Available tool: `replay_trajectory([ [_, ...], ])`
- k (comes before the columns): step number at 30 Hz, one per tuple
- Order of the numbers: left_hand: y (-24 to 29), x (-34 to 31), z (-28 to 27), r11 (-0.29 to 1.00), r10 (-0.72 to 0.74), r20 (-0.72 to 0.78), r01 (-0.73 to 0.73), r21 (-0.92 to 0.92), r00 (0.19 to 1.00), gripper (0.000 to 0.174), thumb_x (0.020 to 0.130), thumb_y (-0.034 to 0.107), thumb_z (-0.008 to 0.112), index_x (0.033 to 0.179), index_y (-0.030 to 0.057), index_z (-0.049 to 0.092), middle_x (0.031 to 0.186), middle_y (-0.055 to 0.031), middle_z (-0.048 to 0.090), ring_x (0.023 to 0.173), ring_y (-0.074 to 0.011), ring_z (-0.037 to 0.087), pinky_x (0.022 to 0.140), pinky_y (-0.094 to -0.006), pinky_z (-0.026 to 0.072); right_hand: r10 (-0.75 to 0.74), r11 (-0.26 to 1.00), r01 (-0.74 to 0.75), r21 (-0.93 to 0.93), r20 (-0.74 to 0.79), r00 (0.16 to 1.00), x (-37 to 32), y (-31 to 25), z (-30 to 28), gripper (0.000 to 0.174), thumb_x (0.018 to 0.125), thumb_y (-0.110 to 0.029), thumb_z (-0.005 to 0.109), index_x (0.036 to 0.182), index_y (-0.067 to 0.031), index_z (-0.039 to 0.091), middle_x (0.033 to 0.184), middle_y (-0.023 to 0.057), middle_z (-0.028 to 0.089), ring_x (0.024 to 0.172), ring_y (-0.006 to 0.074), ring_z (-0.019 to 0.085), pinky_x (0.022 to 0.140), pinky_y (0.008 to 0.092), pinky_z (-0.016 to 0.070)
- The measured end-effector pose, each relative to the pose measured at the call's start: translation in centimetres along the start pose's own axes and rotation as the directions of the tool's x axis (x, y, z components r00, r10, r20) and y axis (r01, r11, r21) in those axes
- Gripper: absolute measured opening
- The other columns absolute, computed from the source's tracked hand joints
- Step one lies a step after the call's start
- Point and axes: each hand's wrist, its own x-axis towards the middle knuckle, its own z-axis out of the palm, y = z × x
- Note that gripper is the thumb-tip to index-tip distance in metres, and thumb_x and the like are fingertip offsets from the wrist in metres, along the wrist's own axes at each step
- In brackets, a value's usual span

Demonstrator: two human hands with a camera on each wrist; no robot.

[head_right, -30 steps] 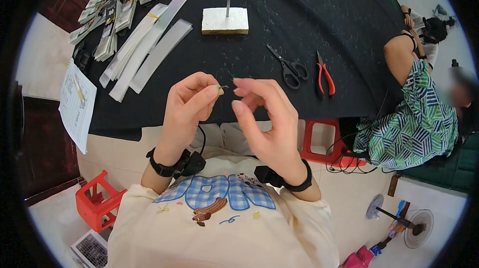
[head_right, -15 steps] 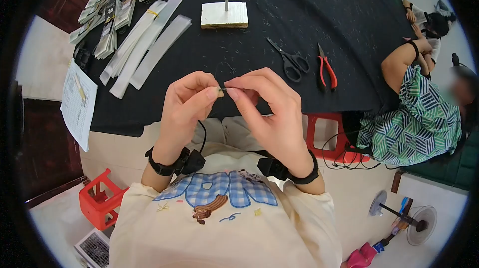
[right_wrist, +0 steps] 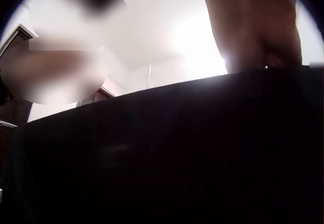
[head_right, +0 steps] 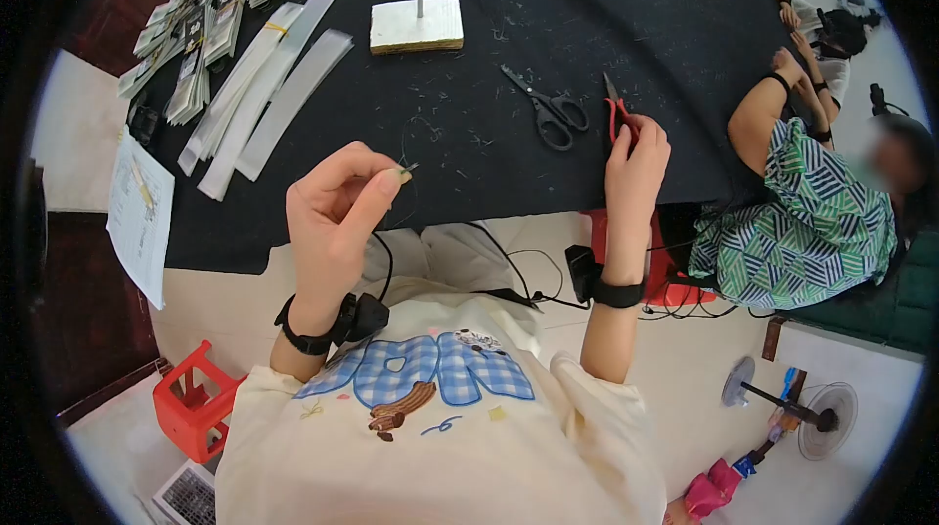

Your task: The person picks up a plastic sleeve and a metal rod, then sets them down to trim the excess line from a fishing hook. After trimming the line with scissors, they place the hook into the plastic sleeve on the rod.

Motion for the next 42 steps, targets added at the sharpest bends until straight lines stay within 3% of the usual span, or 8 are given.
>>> replay_trajectory([
  [12,-0.6,0.2,0.3,0.998,-0.037,0.009,0.036,0.048,0.999,0.006,0.082,0.002,0.056,0.081,-0.0029,0.059,0.066,0.0029,0.048,0.052,0.0014,0.036,0.044,-0.0159,0.0232,-0.049,0.979,0.078,-0.188,0.153,0.987,0.3,0.2,-0.5,0.019,0.080,-0.015,0.059,0.085,0.0029,0.055,0.091,0.0171,0.054,0.086,0.0329,0.052,0.076,0.0379,0.0416],
  [14,-0.9,0.5,0.4,0.998,-0.031,0.005,0.031,0.049,1.000,0.006,0.083,0.002,0.056,0.081,-0.0029,0.059,0.066,0.0030,0.048,0.052,0.0014,0.036,0.044,-0.0159,0.0230,0.115,0.991,-0.121,0.055,0.094,0.989,0.7,0.7,-1.0,0.017,0.081,-0.013,0.055,0.085,0.0029,0.055,0.090,0.0174,0.055,0.080,0.0305,0.055,0.071,0.0372,0.0435],
  [17,-1.3,0.7,0.7,0.998,-0.046,0.015,0.045,0.050,0.999,0.007,0.083,0.003,0.056,0.081,-0.0028,0.060,0.066,0.0030,0.048,0.052,0.0015,0.036,0.044,-0.0157,0.0231,0.554,0.353,-0.528,0.772,0.282,0.783,1.2,1.0,-1.7,0.029,0.085,-0.020,0.042,0.089,0.0039,0.057,0.096,0.0188,0.057,0.080,0.0265,0.056,0.065,0.0366,0.0446],
  [18,-1.5,0.9,0.9,0.997,-0.060,0.025,0.058,0.051,0.998,0.007,0.083,0.004,0.057,0.082,-0.0028,0.060,0.066,0.0029,0.049,0.052,0.0015,0.037,0.044,-0.0155,0.0232,0.557,0.353,-0.527,0.773,0.279,0.782,1.1,0.8,-2.1,0.029,0.085,-0.020,0.042,0.089,0.0039,0.057,0.096,0.0188,0.057,0.080,0.0265,0.056,0.065,0.0366,0.0446],
  [23,-2.4,1.8,1.5,0.994,-0.093,0.040,0.090,0.068,0.995,0.008,0.083,0.005,0.057,0.082,-0.0025,0.061,0.068,0.0017,0.054,0.053,0.0019,0.039,0.044,-0.0148,0.0243,0.163,-0.372,-0.561,0.739,0.647,0.745,0.4,0.3,-2.4,0.035,0.082,-0.020,0.033,0.090,0.0042,0.057,0.101,0.0195,0.055,0.079,0.0256,0.052,0.063,0.0339,0.0436],
  [27,-3.3,2.4,2.0,0.990,-0.115,0.028,0.113,0.079,0.993,0.009,0.083,0.006,0.058,0.081,-0.0023,0.061,0.068,0.0016,0.055,0.052,0.0022,0.039,0.043,-0.0145,0.0245,-0.035,-0.536,-0.606,0.588,0.702,0.711,-0.5,-1.2,-1.3,0.032,0.080,-0.020,0.036,0.089,0.0032,0.055,0.095,0.0158,0.050,0.074,0.0206,0.044,0.057,0.0290,0.0377],
  [37,-2.8,2.5,2.7,0.990,-0.061,-0.059,0.068,0.125,0.996,0.007,0.080,0.005,0.059,0.076,-0.0010,0.061,0.058,0.0032,0.051,0.045,0.0015,0.032,0.040,-0.0179,0.0213,-0.118,-0.244,-0.745,0.621,0.744,0.658,-2.7,-7.3,-2.8,0.024,0.085,-0.025,0.039,0.084,-0.0019,0.046,0.079,0.0071,0.044,0.062,0.0106,0.038,0.051,0.0224,0.0298],
  [42,-2.7,2.3,2.8,0.986,0.103,-0.150,-0.082,0.143,0.983,0.002,0.078,0.001,0.059,0.076,-0.0010,0.060,0.063,0.0021,0.049,0.045,0.0005,0.032,0.039,-0.0181,0.0203,-0.160,0.158,-0.618,0.770,0.637,0.754,-3.9,-8.5,-3.2,0.039,0.082,-0.041,0.045,0.082,-0.0020,0.047,0.078,0.0056,0.045,0.061,0.0062,0.039,0.051,0.0199,0.0315],
])
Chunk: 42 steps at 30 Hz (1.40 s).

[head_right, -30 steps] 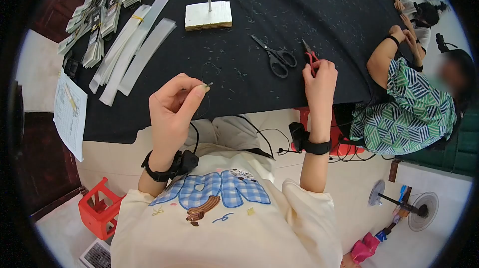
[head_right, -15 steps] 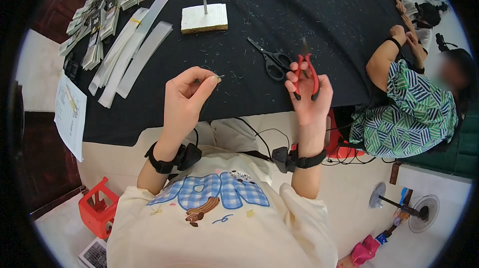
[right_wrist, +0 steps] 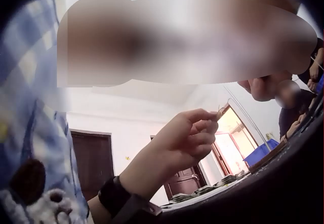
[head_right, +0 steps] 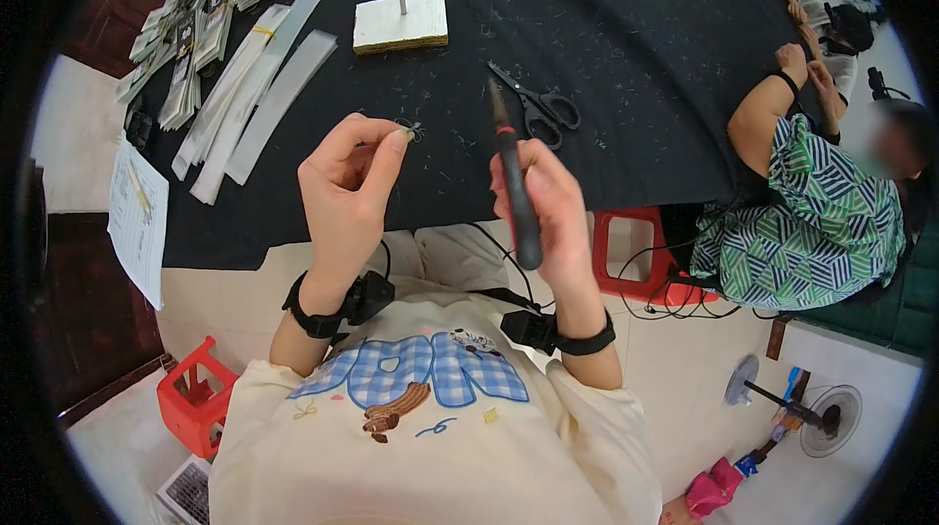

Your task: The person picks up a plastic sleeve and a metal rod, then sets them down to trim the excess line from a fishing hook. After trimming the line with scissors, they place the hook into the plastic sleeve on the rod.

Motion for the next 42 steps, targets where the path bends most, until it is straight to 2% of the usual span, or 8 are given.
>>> replay_trajectory([
  [2,0.2,0.0,-0.1,0.999,0.039,-0.016,-0.039,0.037,0.999,0.001,0.077,0.000,0.060,0.076,-0.0003,0.060,0.063,0.0020,0.049,0.045,0.0004,0.031,0.039,-0.0181,0.0200,-0.090,0.986,0.090,-0.142,0.002,0.996,-0.3,1.1,0.6,0.037,0.079,-0.040,0.049,0.081,-0.0027,0.048,0.079,0.0027,0.045,0.060,0.0059,0.039,0.052,0.0191,0.0304],
  [3,0.3,0.0,-0.2,0.994,0.081,-0.030,-0.079,0.074,0.996,0.001,0.076,-0.001,0.060,0.076,0.0003,0.060,0.062,0.0019,0.049,0.045,0.0002,0.031,0.039,-0.0180,0.0197,-0.177,0.949,0.186,-0.255,0.059,0.983,-0.4,1.5,0.5,0.034,0.074,-0.035,0.059,0.081,-0.0033,0.048,0.079,0.0026,0.045,0.063,0.0078,0.041,0.053,0.0213,0.0317],
  [5,0.6,-0.1,-0.2,0.990,0.110,-0.042,-0.105,0.094,0.993,0.002,0.076,-0.001,0.060,0.076,0.0009,0.060,0.063,0.0017,0.049,0.045,0.0003,0.031,0.039,-0.0179,0.0196,-0.263,0.771,0.294,-0.565,0.139,0.955,-0.9,0.6,0.9,0.033,0.066,-0.027,0.067,0.080,-0.0029,0.050,0.078,0.0058,0.045,0.065,0.0126,0.042,0.054,0.0248,0.0339],
  [6,0.7,-0.2,-0.2,0.984,0.142,-0.049,-0.135,0.114,0.989,0.003,0.075,-0.001,0.060,0.075,0.0014,0.060,0.063,0.0015,0.050,0.045,0.0004,0.032,0.039,-0.0177,0.0195,-0.260,0.772,0.293,-0.564,0.141,0.955,-0.9,0.4,1.2,0.033,0.066,-0.027,0.067,0.080,-0.0029,0.050,0.078,0.0058,0.045,0.065,0.0126,0.042,0.054,0.0248,0.0339],
  [8,0.9,-0.3,-0.3,0.983,0.149,-0.048,-0.143,0.116,0.988,0.003,0.075,-0.002,0.060,0.075,0.0018,0.060,0.063,0.0015,0.050,0.045,0.0006,0.032,0.038,-0.0175,0.0195,-0.345,0.627,0.417,-0.659,0.245,0.906,-1.0,0.4,1.9,0.034,0.060,-0.023,0.070,0.077,-0.0017,0.051,0.078,0.0095,0.045,0.066,0.0176,0.043,0.055,0.0272,0.0353],
  [12,1.3,-0.4,-0.4,0.984,0.147,-0.025,-0.144,0.106,0.989,0.004,0.075,-0.002,0.060,0.075,0.0020,0.060,0.063,0.0018,0.050,0.045,0.0011,0.033,0.038,-0.0169,0.0195,-0.338,0.598,0.429,-0.677,0.272,0.901,-1.3,0.5,2.7,0.033,0.057,-0.021,0.070,0.076,0.0004,0.053,0.078,0.0129,0.046,0.063,0.0200,0.044,0.053,0.0282,0.0357],
  [25,1.6,-0.7,-0.5,0.986,0.141,-0.006,-0.140,0.094,0.990,0.005,0.074,-0.003,0.060,0.075,0.0016,0.059,0.064,0.0009,0.050,0.046,0.0006,0.034,0.038,-0.0174,0.0200,-0.384,0.543,0.497,-0.677,0.326,0.864,-0.9,0.5,3.0,0.026,0.055,-0.015,0.067,0.072,-0.0010,0.053,0.077,0.0137,0.048,0.065,0.0239,0.047,0.052,0.0294,0.0372],
  [42,1.4,-0.8,-0.8,0.987,0.139,-0.023,-0.136,0.087,0.990,0.004,0.074,-0.004,0.059,0.074,0.0005,0.058,0.065,0.0005,0.051,0.045,0.0009,0.035,0.038,-0.0168,0.0205,-0.391,0.557,0.468,-0.686,0.280,0.877,-0.9,1.0,3.4,0.025,0.055,-0.002,0.061,0.066,-0.0036,0.039,0.067,0.0116,0.044,0.064,0.0258,0.048,0.054,0.0307,0.0410],
])
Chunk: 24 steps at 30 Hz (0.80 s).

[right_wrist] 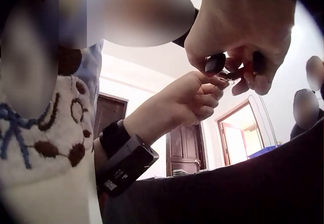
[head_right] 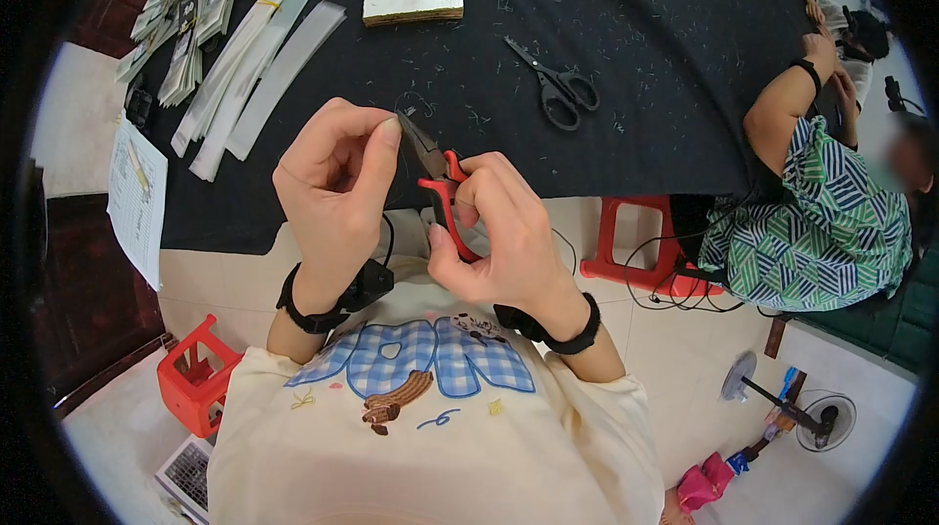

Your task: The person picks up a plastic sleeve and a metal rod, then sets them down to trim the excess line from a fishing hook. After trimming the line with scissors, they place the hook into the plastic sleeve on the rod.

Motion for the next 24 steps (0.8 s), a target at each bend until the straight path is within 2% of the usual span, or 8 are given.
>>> replay_trajectory([
  [10,0.04,-0.25,0.19,1.000,0.008,-0.016,-0.008,0.009,1.000,0.006,0.073,-0.005,0.059,0.074,0.0006,0.057,0.065,0.0007,0.049,0.046,0.0010,0.035,0.038,-0.0163,0.0209,-0.025,0.999,0.024,-0.039,-0.013,1.000,-0.13,-0.01,0.20,0.027,0.056,-0.002,0.063,0.066,-0.0043,0.038,0.065,0.0104,0.044,0.060,0.0246,0.049,0.051,0.0291,0.0406],
  [15,0.10,-0.32,0.38,0.999,0.040,-0.032,-0.039,0.029,0.999,0.007,0.073,-0.006,0.059,0.074,0.0006,0.057,0.065,0.0003,0.049,0.046,0.0008,0.036,0.037,-0.0165,0.0216,-0.134,0.990,0.132,-0.045,-0.049,0.990,0.03,0.46,0.33,0.027,0.055,-0.002,0.063,0.065,-0.0053,0.038,0.058,0.0074,0.040,0.059,0.0230,0.048,0.049,0.0287,0.0394],
  [22,0.26,-0.28,0.41,0.997,0.049,-0.046,-0.046,0.060,0.998,0.007,0.072,-0.006,0.059,0.073,0.0008,0.056,0.065,0.0000,0.049,0.045,0.0003,0.037,0.037,-0.0168,0.0221,-0.131,0.990,0.128,-0.053,-0.059,0.990,-0.03,0.55,0.60,0.026,0.054,-0.002,0.063,0.063,-0.0051,0.039,0.056,0.0062,0.038,0.057,0.0224,0.048,0.045,0.0291,0.0373],
  [24,0.21,-0.32,0.42,0.994,0.066,-0.041,-0.062,0.094,0.997,0.007,0.072,-0.005,0.059,0.073,0.0007,0.056,0.064,-0.0002,0.049,0.044,-0.0003,0.037,0.037,-0.0171,0.0226,-0.134,0.989,0.131,-0.064,-0.059,0.989,-0.20,0.70,0.77,0.027,0.055,-0.006,0.060,0.061,-0.0046,0.034,0.061,0.0060,0.034,0.058,0.0210,0.040,0.048,0.0274,0.0313],
])
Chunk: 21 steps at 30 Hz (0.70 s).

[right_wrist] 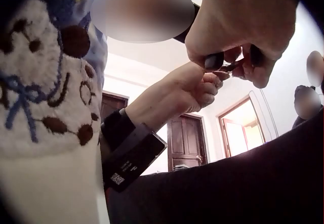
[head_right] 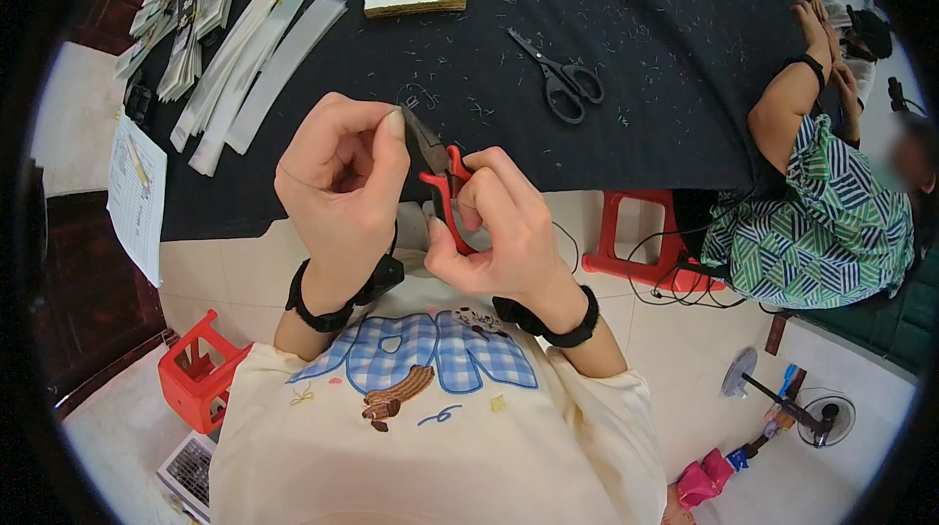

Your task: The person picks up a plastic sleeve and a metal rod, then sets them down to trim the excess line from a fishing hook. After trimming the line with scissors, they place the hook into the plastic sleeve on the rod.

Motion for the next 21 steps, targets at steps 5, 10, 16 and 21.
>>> replay_trajectory([
  [5,0.01,0.00,0.23,1.000,0.017,-0.009,-0.017,0.003,1.000,0.007,0.071,-0.005,0.059,0.073,0.0007,0.056,0.063,-0.0007,0.049,0.043,-0.0013,0.037,0.036,-0.0177,0.0235,-0.015,1.000,0.015,-0.004,-0.016,1.000,-0.11,0.07,0.00,0.027,0.055,-0.006,0.061,0.061,-0.0046,0.035,0.061,0.0060,0.034,0.057,0.0195,0.038,0.046,0.0267,0.0285],
  [10,0.13,-0.05,0.29,1.000,-0.006,0.000,0.006,-0.002,1.000,0.006,0.071,-0.005,0.059,0.072,0.0006,0.056,0.062,-0.0010,0.049,0.042,-0.0021,0.037,0.036,-0.0180,0.0238,0.059,0.998,-0.059,0.009,-0.009,0.998,-0.10,-0.48,-0.23,0.025,0.054,-0.002,0.062,0.061,-0.0052,0.039,0.058,0.0066,0.037,0.060,0.0229,0.048,0.045,0.0292,0.0361],
  [16,0.23,0.09,0.38,1.000,0.000,-0.007,0.000,-0.010,1.000,0.006,0.071,-0.005,0.059,0.072,0.0009,0.057,0.061,-0.0007,0.049,0.042,-0.0021,0.037,0.036,-0.0181,0.0235,0.094,0.996,-0.094,0.010,-0.013,0.995,-0.23,-0.70,-0.19,0.022,0.053,-0.002,0.062,0.064,-0.0030,0.044,0.066,0.0107,0.044,0.060,0.0231,0.048,0.046,0.0278,0.0374],
  [21,0.04,0.26,0.25,1.000,-0.014,0.008,0.014,-0.012,1.000,0.006,0.072,-0.004,0.060,0.072,0.0009,0.057,0.061,-0.0008,0.048,0.042,-0.0021,0.037,0.036,-0.0180,0.0229,0.113,0.988,-0.116,0.097,0.038,0.993,-0.26,-0.67,-0.54,0.014,0.056,-0.004,0.054,0.069,0.0010,0.049,0.073,0.0151,0.047,0.059,0.0233,0.048,0.051,0.0279,0.0401],
])
